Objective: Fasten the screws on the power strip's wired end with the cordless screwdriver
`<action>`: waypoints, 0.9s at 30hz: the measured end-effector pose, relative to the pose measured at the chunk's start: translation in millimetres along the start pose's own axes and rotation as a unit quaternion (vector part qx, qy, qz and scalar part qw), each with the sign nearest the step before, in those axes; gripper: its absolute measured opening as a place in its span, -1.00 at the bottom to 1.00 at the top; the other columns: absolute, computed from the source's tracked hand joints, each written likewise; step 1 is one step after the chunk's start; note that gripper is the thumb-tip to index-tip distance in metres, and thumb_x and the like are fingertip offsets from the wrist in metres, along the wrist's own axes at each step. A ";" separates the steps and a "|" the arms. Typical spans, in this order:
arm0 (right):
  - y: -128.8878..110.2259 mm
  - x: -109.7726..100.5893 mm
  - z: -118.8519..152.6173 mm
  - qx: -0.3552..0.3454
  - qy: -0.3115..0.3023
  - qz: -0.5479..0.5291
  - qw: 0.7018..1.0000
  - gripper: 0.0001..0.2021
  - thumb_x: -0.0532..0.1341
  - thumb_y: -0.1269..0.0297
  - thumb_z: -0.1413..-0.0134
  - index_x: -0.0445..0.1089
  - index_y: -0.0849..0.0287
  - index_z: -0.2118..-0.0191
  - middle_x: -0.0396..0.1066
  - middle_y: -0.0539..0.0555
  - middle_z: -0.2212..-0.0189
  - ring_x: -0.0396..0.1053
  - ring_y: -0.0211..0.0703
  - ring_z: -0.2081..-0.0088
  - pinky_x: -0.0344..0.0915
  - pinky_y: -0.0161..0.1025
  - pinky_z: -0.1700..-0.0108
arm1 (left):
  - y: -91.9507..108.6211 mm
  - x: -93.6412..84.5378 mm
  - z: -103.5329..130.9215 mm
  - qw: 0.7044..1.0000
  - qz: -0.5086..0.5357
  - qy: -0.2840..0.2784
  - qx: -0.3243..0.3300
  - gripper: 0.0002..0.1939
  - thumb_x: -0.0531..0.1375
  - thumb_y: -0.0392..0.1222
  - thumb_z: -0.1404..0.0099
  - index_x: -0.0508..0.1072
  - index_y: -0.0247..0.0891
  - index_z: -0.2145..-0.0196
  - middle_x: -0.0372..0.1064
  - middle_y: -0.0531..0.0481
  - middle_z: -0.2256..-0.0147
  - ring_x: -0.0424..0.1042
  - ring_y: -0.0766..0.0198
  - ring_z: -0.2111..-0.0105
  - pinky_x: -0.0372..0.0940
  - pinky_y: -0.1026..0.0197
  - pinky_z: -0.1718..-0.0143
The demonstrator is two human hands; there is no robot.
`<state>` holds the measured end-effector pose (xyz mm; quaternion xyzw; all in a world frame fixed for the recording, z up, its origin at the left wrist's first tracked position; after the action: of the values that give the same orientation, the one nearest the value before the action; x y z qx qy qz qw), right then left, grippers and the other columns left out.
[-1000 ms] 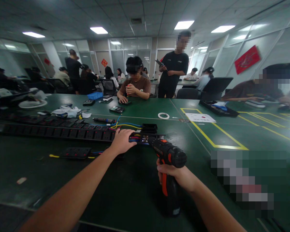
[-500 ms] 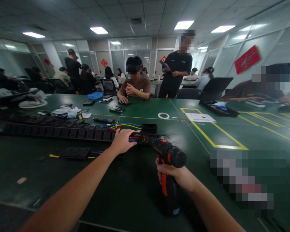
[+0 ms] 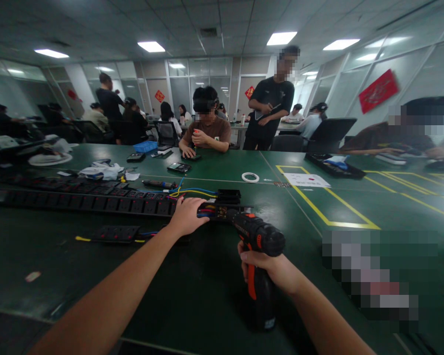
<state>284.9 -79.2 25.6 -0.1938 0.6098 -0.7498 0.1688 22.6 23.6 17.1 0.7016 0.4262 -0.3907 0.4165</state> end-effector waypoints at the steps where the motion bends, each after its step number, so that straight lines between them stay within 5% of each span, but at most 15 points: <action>1: 0.1 -0.3 0.0 0.002 0.001 0.000 1.000 -0.61 0.44 0.03 0.04 0.41 0.18 0.21 0.48 0.01 0.53 0.45 -0.10 0.48 0.36 -0.19 0.37 | 0.0 0.0 0.0 1.000 -0.001 0.000 0.001 -0.43 0.30 0.08 -0.30 0.40 -0.06 -0.22 0.36 -0.08 -0.26 0.25 -0.08 -0.29 -0.18 -0.30 -0.41; 27: 2.0 -6.2 -0.8 0.021 -0.014 -0.012 1.000 -0.55 0.46 0.02 0.09 0.43 0.19 0.15 0.53 0.03 0.51 0.50 -0.10 0.47 0.42 -0.23 0.41 | -2.7 0.1 0.5 1.000 -0.002 0.005 0.007 -0.42 0.30 0.10 -0.31 0.39 -0.11 -0.22 0.37 -0.08 -0.25 0.26 -0.07 -0.28 -0.17 -0.30 -0.41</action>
<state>289.9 -75.9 23.0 -0.2076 0.5896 -0.7613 0.1725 20.1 23.9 16.1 0.7055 0.4269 -0.3910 0.4089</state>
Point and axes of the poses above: each hand's wrist, its own z-axis away from the middle knuckle, its own x-axis out of the palm, y = z × x, the point moved 3 cm from there along -z, towards the middle knuckle
